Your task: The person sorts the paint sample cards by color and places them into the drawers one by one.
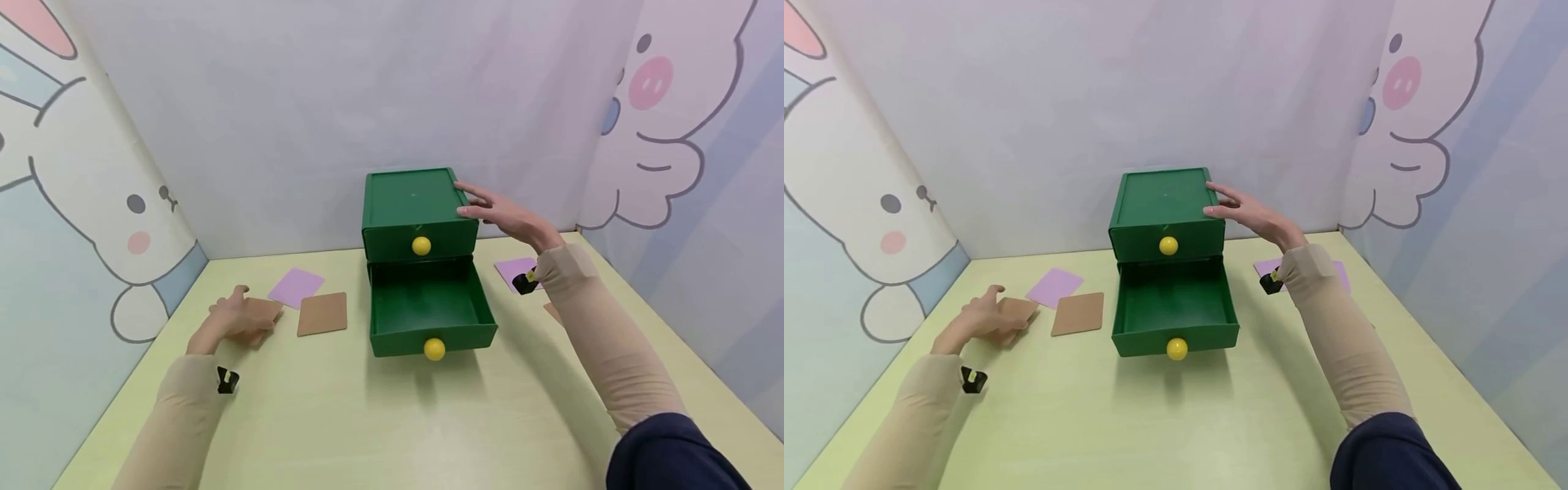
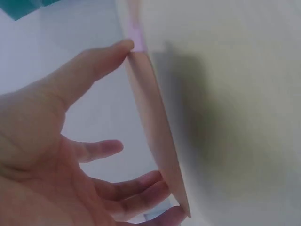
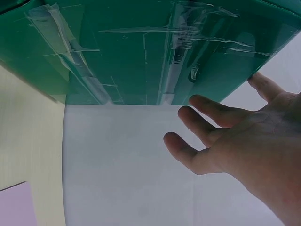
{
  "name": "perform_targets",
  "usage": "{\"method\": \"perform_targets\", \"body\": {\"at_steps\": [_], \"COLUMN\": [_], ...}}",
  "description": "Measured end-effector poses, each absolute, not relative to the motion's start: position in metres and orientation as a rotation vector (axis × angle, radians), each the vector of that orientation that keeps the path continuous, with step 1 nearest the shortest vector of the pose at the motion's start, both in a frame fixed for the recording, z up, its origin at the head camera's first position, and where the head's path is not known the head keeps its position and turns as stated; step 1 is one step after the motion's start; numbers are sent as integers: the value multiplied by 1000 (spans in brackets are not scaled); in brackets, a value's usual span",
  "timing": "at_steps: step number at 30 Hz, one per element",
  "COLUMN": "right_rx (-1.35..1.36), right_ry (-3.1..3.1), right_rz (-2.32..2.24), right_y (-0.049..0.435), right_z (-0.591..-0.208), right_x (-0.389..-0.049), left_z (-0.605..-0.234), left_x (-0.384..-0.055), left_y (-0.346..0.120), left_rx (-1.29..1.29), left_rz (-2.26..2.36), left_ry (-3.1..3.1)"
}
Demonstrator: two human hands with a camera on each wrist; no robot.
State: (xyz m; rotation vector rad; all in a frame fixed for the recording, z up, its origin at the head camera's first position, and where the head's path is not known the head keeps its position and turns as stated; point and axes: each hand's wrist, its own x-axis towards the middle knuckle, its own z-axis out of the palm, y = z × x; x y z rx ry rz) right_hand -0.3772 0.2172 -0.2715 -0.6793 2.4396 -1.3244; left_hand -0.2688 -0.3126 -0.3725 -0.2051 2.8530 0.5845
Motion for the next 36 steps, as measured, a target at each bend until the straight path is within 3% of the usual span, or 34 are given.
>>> {"method": "perform_targets", "body": {"at_steps": [17, 36], "right_rx": [-684, -704], "right_ry": [2445, 2429], "right_rz": [-1327, -1351], "right_y": [218, 218], "right_z": [-270, -270], "right_x": [-377, -376], "left_z": [-315, -271], "left_x": [-260, -241], "left_y": [-255, -172], "left_rx": [547, 1129], "left_rz": [820, 714], "left_ry": [2904, 2804]}}
